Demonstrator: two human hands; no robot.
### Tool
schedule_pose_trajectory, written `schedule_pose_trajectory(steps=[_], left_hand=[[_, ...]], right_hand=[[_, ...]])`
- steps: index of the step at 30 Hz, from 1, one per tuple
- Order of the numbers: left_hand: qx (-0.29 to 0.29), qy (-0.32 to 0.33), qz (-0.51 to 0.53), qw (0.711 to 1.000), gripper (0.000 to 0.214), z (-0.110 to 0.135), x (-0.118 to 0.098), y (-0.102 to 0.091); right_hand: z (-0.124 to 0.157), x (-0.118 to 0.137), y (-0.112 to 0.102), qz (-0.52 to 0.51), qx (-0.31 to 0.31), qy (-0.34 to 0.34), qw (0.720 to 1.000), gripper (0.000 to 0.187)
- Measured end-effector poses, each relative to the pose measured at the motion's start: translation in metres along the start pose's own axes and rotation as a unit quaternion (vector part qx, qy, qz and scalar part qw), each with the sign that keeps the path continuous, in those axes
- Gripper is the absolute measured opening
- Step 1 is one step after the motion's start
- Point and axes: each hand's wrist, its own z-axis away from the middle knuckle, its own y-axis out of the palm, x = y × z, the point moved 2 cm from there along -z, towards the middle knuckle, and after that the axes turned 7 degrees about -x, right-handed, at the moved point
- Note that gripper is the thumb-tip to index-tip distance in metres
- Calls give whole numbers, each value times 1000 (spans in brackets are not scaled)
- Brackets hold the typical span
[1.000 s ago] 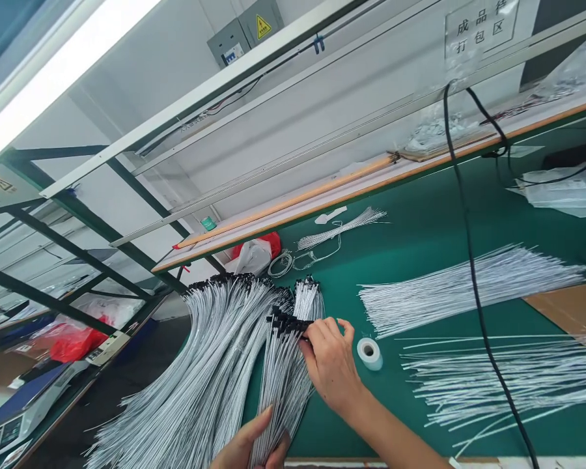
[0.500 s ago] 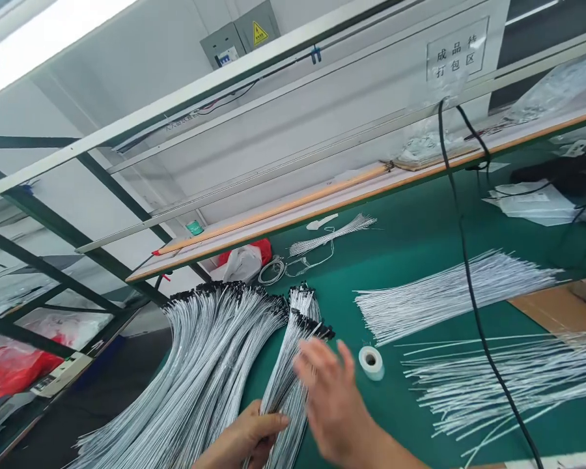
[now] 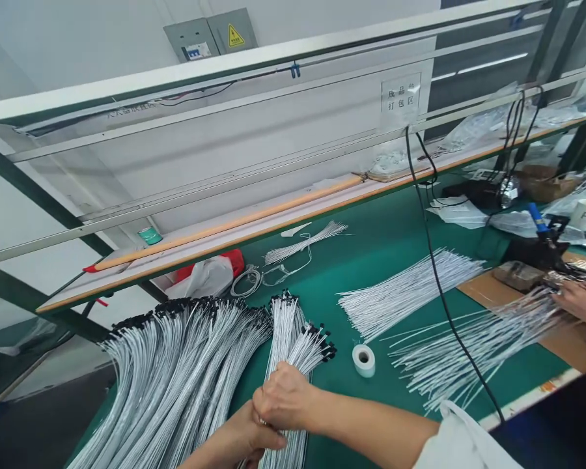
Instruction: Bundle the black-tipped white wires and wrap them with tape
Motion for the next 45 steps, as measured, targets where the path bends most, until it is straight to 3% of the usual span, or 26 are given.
schedule_pose_trajectory(steps=[3, 8, 14, 17, 22, 28, 30, 33, 37, 39, 45], left_hand=[[38, 2, 73, 997, 34, 10, 2, -13], [189, 36, 131, 972, 45, 24, 12, -27], [269, 76, 193, 941, 36, 23, 2, -14], [256, 46, 193, 946, 39, 20, -6, -1], [168, -59, 154, 972, 45, 14, -15, 15], [75, -74, 168, 980, 34, 11, -27, 28], [79, -54, 198, 976, 30, 11, -29, 30], [119, -29, 238, 964, 43, 11, -29, 31], [186, 18, 235, 954, 31, 12, -30, 28], [184, 53, 226, 955, 27, 11, -31, 26], [154, -35, 222, 962, 45, 1, -33, 29]], right_hand=[[0, -6, -4, 8, -22, -3, 1000, 9], [3, -33, -19, 31, -73, 0, 997, 7], [6, -64, -32, 41, -109, -4, 993, 7], [12, -75, -31, 31, -113, -17, 993, 6], [24, -90, -16, -3, -115, -20, 993, 5], [31, -106, -3, -48, -160, -31, 985, 7], [32, -110, -3, -56, -185, -38, 980, 8], [32, -114, -4, -58, -221, -52, 972, 11], [29, -117, -6, -53, -252, -68, 964, 12], [27, -120, -4, -53, -261, -67, 962, 13], [26, -130, 5, -75, -213, -39, 973, 14]])
